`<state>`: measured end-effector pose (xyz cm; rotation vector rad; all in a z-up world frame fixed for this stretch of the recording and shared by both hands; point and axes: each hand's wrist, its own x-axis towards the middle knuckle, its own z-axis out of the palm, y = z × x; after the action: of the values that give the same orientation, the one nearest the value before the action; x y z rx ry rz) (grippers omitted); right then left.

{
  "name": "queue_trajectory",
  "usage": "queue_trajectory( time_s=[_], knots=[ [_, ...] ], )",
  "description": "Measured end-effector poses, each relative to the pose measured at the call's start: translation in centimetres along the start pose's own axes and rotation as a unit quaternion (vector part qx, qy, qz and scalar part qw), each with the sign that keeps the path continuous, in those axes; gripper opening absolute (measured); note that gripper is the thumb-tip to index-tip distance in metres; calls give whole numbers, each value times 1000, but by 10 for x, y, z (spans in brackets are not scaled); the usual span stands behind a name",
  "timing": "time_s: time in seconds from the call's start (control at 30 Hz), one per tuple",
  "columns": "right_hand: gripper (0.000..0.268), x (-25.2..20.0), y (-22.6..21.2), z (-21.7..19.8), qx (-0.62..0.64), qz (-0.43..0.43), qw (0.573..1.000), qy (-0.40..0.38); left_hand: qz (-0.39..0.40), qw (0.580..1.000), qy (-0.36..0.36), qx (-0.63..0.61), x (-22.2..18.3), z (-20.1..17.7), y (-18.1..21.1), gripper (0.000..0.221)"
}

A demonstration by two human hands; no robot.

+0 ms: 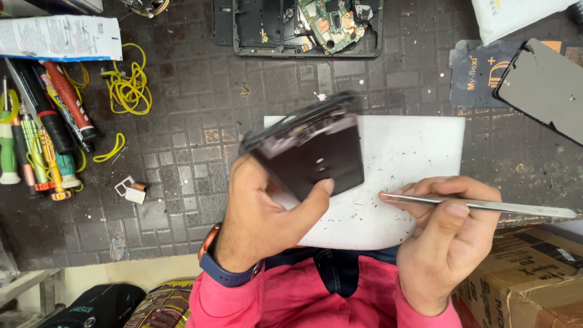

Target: The person uses a metal spudger to scrape and pry at the back surface of a disassembled smartphone, removing residue and lifting edges along the perimeter. The phone is held in one hand while the tool is manipulated with the other.

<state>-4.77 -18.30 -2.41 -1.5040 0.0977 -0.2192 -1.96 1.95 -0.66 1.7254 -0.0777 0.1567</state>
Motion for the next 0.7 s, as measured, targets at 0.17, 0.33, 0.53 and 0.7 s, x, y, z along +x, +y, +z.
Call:
queue_trajectory(
  time_s=[0.17,0.33,0.53,0.7],
  knots=[
    [20,5,-5,-2,-15,23,999,25,-84,996,13,-5,2,4,4,14],
    [15,15,-22,-16,43,82,996,-8,-137,990,30,-8,8,4,9,19],
    [20,23,-21,-15,-102,64,990,-75,-185,978,24,-94,10,5,7,18],
    [18,26,-15,-7,-136,63,987,-67,-158,984,17,-87,10,3,4,17]
  ],
)
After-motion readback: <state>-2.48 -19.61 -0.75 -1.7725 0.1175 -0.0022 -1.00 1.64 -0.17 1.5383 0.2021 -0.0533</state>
